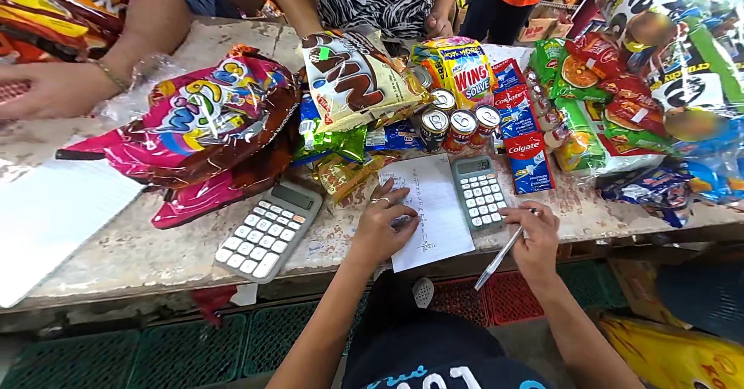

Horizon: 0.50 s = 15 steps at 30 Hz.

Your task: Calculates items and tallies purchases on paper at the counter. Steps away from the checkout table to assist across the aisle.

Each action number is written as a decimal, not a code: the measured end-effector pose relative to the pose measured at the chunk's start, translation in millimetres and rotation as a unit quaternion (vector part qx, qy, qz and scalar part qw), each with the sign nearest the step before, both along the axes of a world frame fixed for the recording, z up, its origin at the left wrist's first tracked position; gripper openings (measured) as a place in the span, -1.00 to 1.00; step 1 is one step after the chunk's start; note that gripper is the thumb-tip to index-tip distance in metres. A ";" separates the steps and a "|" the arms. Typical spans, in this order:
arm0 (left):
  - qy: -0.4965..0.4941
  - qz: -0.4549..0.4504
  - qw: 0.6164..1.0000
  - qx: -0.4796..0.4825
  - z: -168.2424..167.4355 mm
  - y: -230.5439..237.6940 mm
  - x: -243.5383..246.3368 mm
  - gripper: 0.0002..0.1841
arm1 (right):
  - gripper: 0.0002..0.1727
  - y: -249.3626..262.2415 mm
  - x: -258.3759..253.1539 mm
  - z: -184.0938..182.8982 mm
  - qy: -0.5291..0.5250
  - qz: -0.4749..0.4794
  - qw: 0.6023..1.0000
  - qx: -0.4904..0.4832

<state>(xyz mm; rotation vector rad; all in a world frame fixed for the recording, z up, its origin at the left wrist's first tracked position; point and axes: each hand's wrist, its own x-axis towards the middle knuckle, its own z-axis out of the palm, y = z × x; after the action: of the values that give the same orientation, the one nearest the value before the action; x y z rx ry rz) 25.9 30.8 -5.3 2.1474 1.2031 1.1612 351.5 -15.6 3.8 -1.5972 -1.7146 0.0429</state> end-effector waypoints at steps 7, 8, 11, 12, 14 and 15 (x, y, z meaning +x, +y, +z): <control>-0.002 0.002 1.000 0.000 -5.2 -0.4 -0.2 -0.81 | -0.69 4.5 13.8 -26.9 -0.033 -0.050 0.998 -0.030; -0.002 0.003 1.000 -0.001 -5.3 -0.3 -0.2 -0.81 | -0.69 4.4 13.3 -26.9 -0.031 -0.052 0.998 -0.031; -0.003 0.004 1.000 -0.005 -4.8 -0.1 0.2 -0.81 | -0.67 5.8 16.5 -28.3 -0.026 -0.047 0.998 -0.031; -0.005 0.004 1.000 -0.005 -4.7 -0.4 0.2 -0.81 | -0.67 5.9 18.1 -28.4 -0.014 -0.039 0.999 -0.031; -0.010 0.002 1.000 -0.002 -5.3 -0.5 0.2 -0.81 | -0.67 5.9 20.7 -26.3 0.033 -0.019 0.999 -0.023; -0.011 0.001 1.000 -0.002 -5.4 -0.3 0.1 -0.81 | -0.68 5.5 21.5 -24.4 0.059 -0.010 0.998 -0.020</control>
<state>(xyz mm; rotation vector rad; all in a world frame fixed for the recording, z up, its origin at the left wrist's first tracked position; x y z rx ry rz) 26.0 30.5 -10.7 2.1242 1.1980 1.1794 373.0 -10.0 -20.6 -1.6079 -1.6164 0.1595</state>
